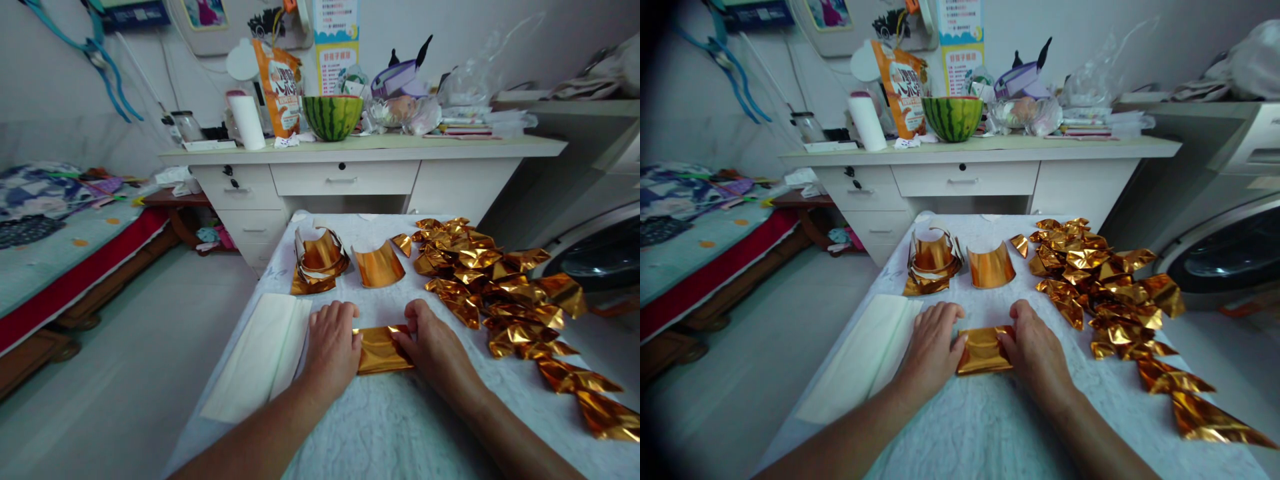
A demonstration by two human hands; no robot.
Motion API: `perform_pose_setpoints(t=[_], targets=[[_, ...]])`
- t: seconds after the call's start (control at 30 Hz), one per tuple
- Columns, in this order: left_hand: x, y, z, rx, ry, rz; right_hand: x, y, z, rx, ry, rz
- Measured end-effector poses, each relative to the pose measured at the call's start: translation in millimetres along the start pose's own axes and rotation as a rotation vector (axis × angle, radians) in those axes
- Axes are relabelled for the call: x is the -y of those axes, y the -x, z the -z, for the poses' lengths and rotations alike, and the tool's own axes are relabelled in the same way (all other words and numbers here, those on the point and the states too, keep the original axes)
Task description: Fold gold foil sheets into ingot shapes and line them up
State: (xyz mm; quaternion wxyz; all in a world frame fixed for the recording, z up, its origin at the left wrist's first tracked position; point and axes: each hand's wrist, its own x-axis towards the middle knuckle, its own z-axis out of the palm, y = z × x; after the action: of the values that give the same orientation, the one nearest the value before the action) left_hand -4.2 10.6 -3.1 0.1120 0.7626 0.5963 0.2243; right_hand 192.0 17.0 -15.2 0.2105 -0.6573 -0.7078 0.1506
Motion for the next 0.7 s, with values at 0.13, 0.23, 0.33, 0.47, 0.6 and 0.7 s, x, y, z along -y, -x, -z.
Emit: perform_pose_setpoints(t=[0.13, 0.23, 0.33, 0.47, 0.6, 0.7], targets=[[2, -3, 0.3, 0.138, 0.058, -0.173, 7, -1, 6, 0.016, 0.051, 0.211], [4, -5, 0.3, 0.212, 0.079, -0.228, 14, -3, 10, 0.114, 0.051, 0.306], [4, -4, 2.2, 0.232, 0.093, -0.214, 17, -4, 12, 0.176, 0.058, 0.315], [-1, 1, 7.9, 0.221, 0.093, -0.203, 19, -3, 10, 0.191, 0.095, 0.305], [-3, 6, 10.9, 0.238, 0.066, -0.209, 22, 4, 8, 0.166, 0.182, 0.294], [-2, 9, 9.9, 0.255, 0.053, -0.207, 25, 10, 8, 0.144, 0.258, 0.313]])
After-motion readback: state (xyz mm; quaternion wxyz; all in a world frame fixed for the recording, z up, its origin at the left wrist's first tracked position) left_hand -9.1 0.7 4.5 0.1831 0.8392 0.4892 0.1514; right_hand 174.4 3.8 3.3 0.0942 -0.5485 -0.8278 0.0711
